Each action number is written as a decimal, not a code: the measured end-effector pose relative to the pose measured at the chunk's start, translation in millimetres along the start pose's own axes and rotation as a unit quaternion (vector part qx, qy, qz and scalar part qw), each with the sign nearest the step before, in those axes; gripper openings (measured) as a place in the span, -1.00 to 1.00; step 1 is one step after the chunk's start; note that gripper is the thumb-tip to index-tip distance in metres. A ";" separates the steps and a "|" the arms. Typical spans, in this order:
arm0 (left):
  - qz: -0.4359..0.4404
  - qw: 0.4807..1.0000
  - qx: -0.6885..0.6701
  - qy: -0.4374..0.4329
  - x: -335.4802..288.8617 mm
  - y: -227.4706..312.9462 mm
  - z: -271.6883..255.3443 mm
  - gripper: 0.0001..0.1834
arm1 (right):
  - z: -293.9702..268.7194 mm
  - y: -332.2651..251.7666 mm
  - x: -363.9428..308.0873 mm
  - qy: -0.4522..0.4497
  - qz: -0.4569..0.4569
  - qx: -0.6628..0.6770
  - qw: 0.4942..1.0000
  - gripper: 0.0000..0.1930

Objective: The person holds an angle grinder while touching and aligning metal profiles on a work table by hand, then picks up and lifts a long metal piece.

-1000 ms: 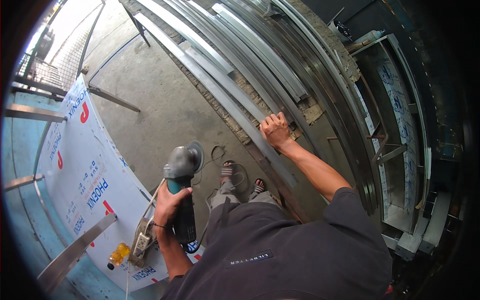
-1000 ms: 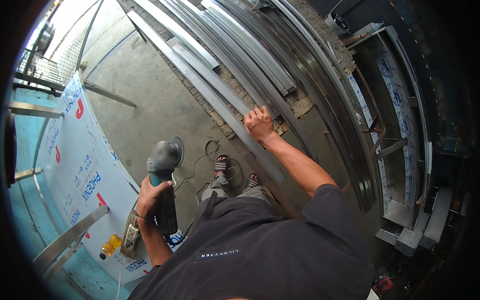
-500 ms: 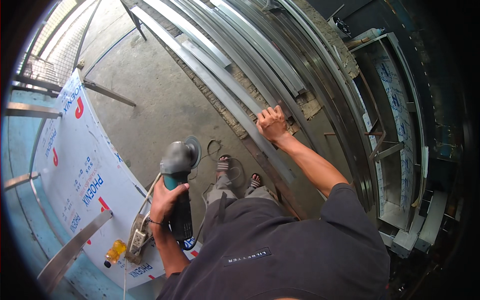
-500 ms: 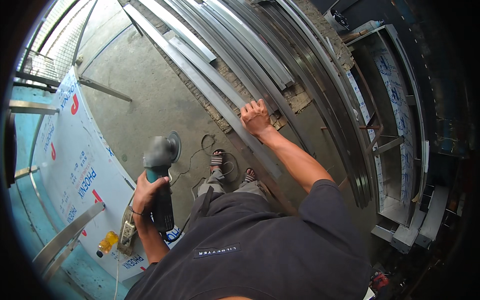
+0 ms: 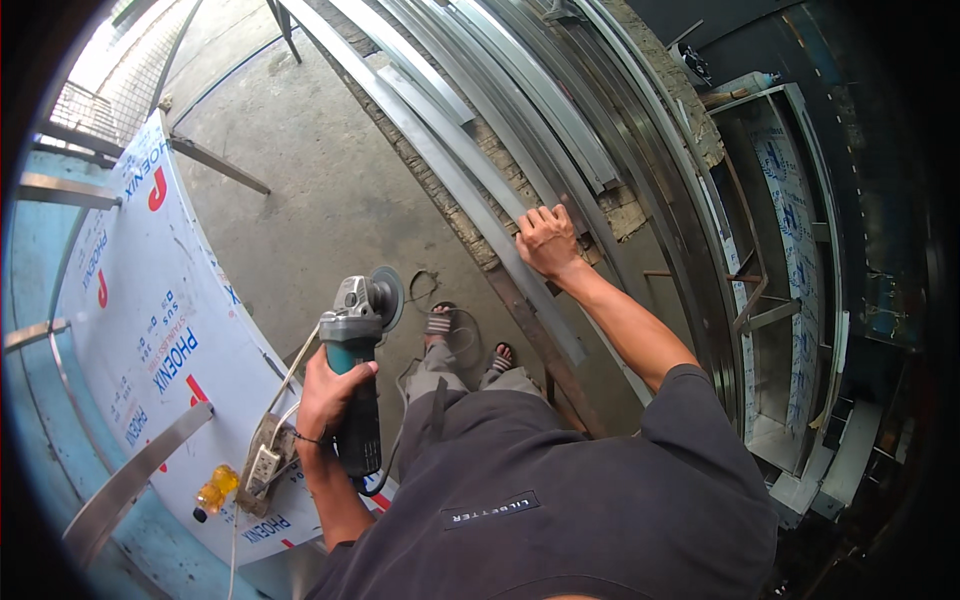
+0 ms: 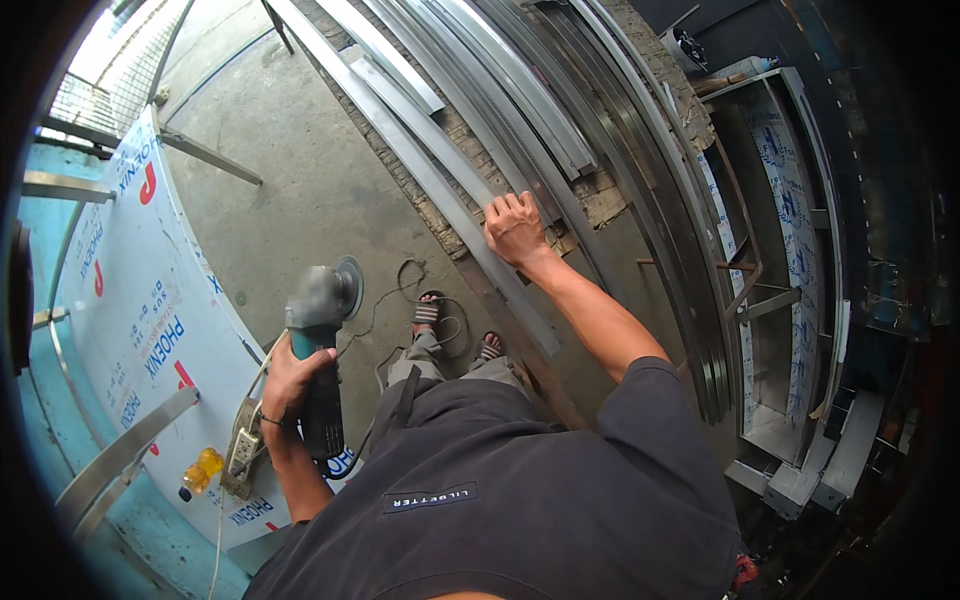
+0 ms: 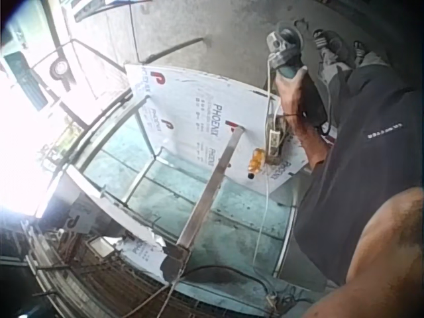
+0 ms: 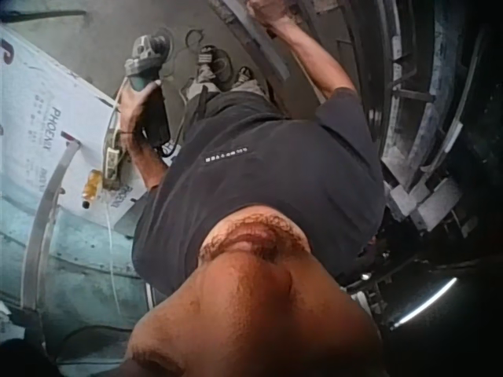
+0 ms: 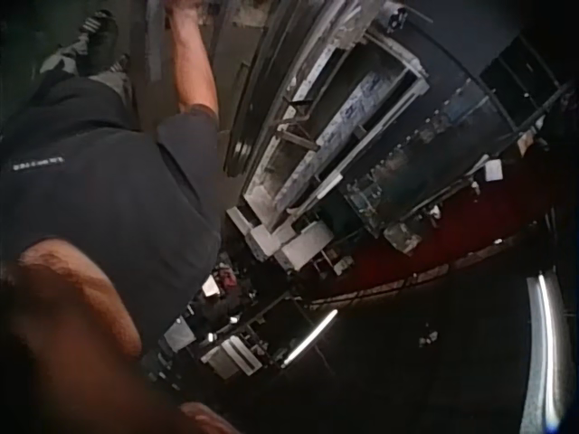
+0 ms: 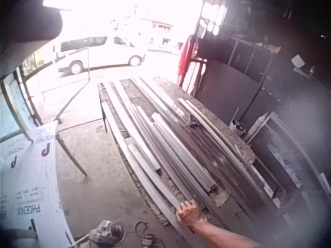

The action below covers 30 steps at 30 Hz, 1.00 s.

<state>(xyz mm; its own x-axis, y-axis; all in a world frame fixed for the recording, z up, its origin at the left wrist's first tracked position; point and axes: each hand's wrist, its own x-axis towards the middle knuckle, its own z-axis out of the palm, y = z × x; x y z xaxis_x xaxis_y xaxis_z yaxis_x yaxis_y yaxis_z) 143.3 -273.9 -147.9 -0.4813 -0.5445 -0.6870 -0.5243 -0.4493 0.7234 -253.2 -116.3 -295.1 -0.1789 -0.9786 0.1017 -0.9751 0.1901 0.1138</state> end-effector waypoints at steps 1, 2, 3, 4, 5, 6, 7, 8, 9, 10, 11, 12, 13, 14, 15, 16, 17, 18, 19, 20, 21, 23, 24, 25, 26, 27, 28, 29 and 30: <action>0.000 1.000 -0.002 0.000 1.2 -2.6 -0.9 -0.53 | 1.3 1.8 0.0 0.006 -0.007 0.005 1.000 -0.84; 0.001 1.000 0.001 -0.001 2.5 -5.3 -1.7 -0.53 | 2.5 3.4 -0.4 0.006 -0.008 0.005 1.000 -0.84; 0.002 1.000 0.005 -0.002 3.0 -6.7 -2.1 -0.53 | 3.6 5.1 -1.0 0.001 -0.011 0.006 1.000 -0.84; 0.003 1.000 0.004 -0.003 3.2 -7.1 -2.3 -0.53 | 3.4 6.3 -1.2 -0.004 -0.013 0.008 1.000 -0.85; 0.000 1.000 0.003 -0.002 3.5 -7.3 -2.2 -0.53 | 3.0 7.7 -2.1 -0.004 -0.012 0.007 1.000 -0.85; -0.003 1.000 0.001 -0.002 4.0 -7.4 -1.8 -0.53 | 2.6 9.1 -3.4 -0.007 -0.010 0.028 1.000 -0.85; -0.003 1.000 0.001 -0.003 3.8 -7.3 -1.3 -0.53 | -0.3 8.9 -3.4 -0.009 -0.008 0.049 0.999 -0.86; -0.006 1.000 -0.002 -0.001 3.3 -6.4 -0.8 -0.53 | -4.0 9.4 -5.1 -0.010 -0.008 0.048 0.999 -0.86; -0.010 1.000 -0.004 0.000 2.8 -5.2 -0.2 -0.53 | -8.4 10.2 -8.7 -0.003 0.019 0.079 0.997 -0.86; -0.010 1.000 -0.005 0.000 1.7 -3.3 0.0 -0.53 | -13.5 9.4 -11.8 0.004 0.046 0.109 0.993 -0.87; -0.014 1.000 -0.006 0.000 0.7 -0.9 0.2 -0.53 | -16.8 8.1 -17.0 0.003 0.046 0.109 0.993 -0.87; -0.017 1.000 -0.007 0.000 0.1 0.7 0.6 -0.53 | -20.3 6.3 -24.1 0.027 0.066 0.121 0.990 -0.89; -0.017 1.000 -0.007 -0.001 -0.3 1.6 1.0 -0.53 | -25.4 4.0 -32.3 0.052 0.085 0.132 0.986 -0.90; -0.017 1.000 -0.004 0.003 -0.5 2.2 1.0 -0.52 | -29.5 -0.5 -41.4 0.026 0.132 0.146 0.980 -0.87; -0.017 1.000 0.000 0.007 -0.6 2.2 0.8 -0.52 | -31.3 -3.5 -51.2 0.025 0.132 0.147 0.980 -0.87; -0.017 1.000 0.001 0.006 -0.6 2.2 0.3 -0.52 | -33.3 -4.9 -61.3 0.037 0.196 0.168 0.965 -0.86; -0.012 1.000 0.000 0.004 0.6 2.5 1.4 -0.52 | -29.9 -0.2 -71.0 0.049 0.262 0.187 0.946 -0.84; -0.007 1.000 -0.002 0.001 2.3 3.1 2.1 -0.52 | -23.7 5.4 -76.4 0.024 0.299 0.224 0.927 -0.79; -0.008 1.000 0.003 -0.002 3.1 3.0 1.6 -0.52 | -21.4 6.6 -75.1 0.024 0.304 0.224 0.925 -0.79; -0.017 1.000 0.006 -0.006 6.1 3.1 0.5 -0.54 | -18.3 8.8 -65.6 0.045 0.278 0.218 0.934 -0.77; -0.025 1.000 0.010 -0.010 8.6 3.8 1.2 -0.55 | -14.6 11.3 -53.8 0.067 0.252 0.211 0.942 -0.75; -0.016 0.999 0.024 -0.014 9.3 5.3 3.1 -0.56 | -1.4 11.2 -31.3 0.075 0.252 0.233 0.936 -0.75; -0.006 0.999 0.030 -0.011 9.4 6.6 2.5 -0.56 | -1.2 9.2 -18.3 -0.010 0.264 0.210 0.941 -0.75; -0.001 0.999 0.037 -0.017 8.8 7.9 3.6 -0.56 | -0.9 10.8 -10.8 -0.094 0.274 0.185 0.939 -0.74; -0.002 0.999 0.035 -0.015 7.3 8.8 4.9 -0.57 | 2.6 13.4 -8.4 -0.088 0.282 0.184 0.937 -0.74; -0.003 0.999 0.032 -0.013 6.5 9.5 6.4 -0.58 | 4.7 15.7 -7.3 -0.098 0.299 0.226 0.922 -0.73; -0.002 0.999 0.035 -0.007 6.0 9.7 7.6 -0.60 | 2.9 16.5 -4.7 -0.107 0.311 0.270 0.905 -0.71; 0.004 0.999 0.040 -0.010 6.3 11.7 7.8 -0.60 | -0.9 20.6 -5.1 -0.100 0.316 0.269 0.904 -0.71; 0.006 0.999 0.051 -0.014 7.4 14.8 8.9 -0.59 | -6.0 26.9 -7.2 -0.090 0.330 0.306 0.888 -0.71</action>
<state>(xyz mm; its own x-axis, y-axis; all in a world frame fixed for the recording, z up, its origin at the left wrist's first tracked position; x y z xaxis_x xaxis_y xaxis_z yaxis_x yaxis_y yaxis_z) 125.7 -278.3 -142.9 -0.5068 -0.5288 -0.6808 -0.5859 -0.3681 0.7220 -277.4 -103.7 -286.8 -0.7023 -0.6772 -0.2193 -0.5286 0.7025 -0.4765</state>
